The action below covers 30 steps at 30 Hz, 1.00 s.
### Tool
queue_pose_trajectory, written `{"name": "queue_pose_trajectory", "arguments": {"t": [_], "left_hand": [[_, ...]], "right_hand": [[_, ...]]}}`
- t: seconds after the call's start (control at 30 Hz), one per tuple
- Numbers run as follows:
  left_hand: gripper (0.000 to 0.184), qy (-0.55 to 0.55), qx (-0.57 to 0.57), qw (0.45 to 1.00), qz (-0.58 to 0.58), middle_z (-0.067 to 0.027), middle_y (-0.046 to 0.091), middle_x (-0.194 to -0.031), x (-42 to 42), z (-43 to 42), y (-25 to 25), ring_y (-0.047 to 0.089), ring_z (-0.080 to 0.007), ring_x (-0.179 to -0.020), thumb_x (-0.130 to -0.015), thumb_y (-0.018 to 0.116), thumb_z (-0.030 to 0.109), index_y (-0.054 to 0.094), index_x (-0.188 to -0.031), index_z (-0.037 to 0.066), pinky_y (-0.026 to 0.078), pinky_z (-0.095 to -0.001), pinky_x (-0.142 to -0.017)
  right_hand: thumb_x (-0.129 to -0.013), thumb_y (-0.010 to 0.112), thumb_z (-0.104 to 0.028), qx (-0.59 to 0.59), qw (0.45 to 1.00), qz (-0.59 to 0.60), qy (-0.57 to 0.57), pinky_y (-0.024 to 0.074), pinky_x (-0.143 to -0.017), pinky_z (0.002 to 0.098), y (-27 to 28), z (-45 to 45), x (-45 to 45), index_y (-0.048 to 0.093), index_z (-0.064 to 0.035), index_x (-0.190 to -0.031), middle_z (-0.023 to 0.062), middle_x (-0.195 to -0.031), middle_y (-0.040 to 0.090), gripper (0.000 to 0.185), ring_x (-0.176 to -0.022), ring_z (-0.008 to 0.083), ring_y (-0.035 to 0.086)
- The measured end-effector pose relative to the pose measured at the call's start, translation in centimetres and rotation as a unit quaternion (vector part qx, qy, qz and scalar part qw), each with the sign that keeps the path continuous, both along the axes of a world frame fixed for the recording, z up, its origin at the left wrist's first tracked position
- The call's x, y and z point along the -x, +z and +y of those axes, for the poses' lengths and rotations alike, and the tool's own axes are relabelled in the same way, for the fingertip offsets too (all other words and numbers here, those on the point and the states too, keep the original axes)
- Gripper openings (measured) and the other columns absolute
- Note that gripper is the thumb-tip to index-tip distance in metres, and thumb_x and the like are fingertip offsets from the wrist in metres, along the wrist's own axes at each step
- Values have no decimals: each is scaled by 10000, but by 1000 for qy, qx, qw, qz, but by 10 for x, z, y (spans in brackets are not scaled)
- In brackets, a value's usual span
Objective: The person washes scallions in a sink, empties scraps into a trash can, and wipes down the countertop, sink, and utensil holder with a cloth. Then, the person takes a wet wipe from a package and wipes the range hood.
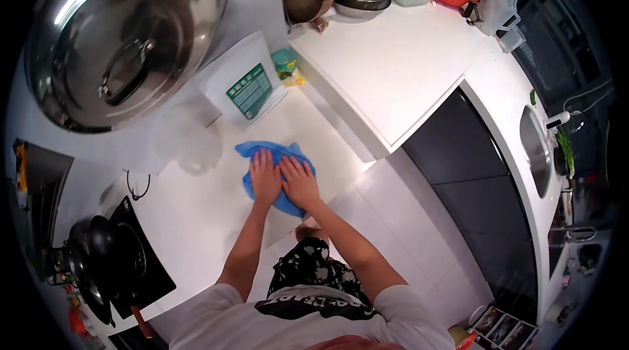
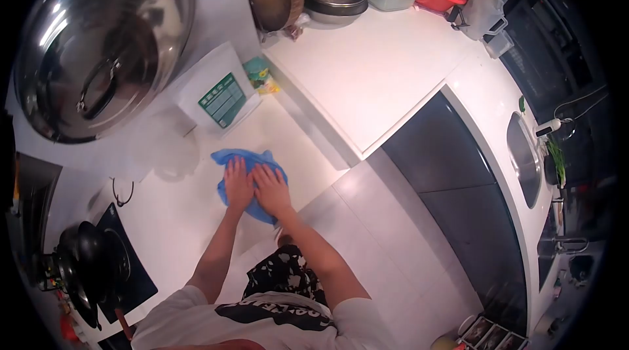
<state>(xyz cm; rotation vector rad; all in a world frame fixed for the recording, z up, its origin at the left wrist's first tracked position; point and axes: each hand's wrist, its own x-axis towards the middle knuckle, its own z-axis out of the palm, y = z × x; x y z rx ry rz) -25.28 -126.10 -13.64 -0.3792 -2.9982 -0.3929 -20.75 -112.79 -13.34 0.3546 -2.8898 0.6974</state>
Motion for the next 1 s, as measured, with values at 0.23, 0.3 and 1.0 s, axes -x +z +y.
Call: {"name": "queue_pose_trajectory", "arguments": {"t": [0.23,0.3,1.0], "left_hand": [[527,-75,-247,966,12,-189,243,-1483,56,116,1,273,-353,-1350,-907,424,58,276,-1407,-14,250,-401,-1095],[591,-43,-322,945,29,-190,167,-1509,79,135,-12,237,-352,-1370,-902,448,20,207,-1441,16,275,-384,-1089],[579,-5,58,998,-18,-202,179,-1502,203,390,98,81,-396,-1397,-938,413,331,281,-1428,53,52,-589,-1088]], "right_hand": [[-783,535,-117,-28,998,-36,-31,478,-811,362,35,101,69,579,-50,-1082,65,-1073,537,310,-1013,257,510],[-758,541,-101,14,999,24,-24,507,-714,345,63,113,90,589,-38,-1033,82,-989,522,287,-943,273,516],[-835,549,-216,88,994,70,2,241,-1103,413,97,380,172,316,63,-1370,226,-1438,305,647,-1348,344,280]]}}
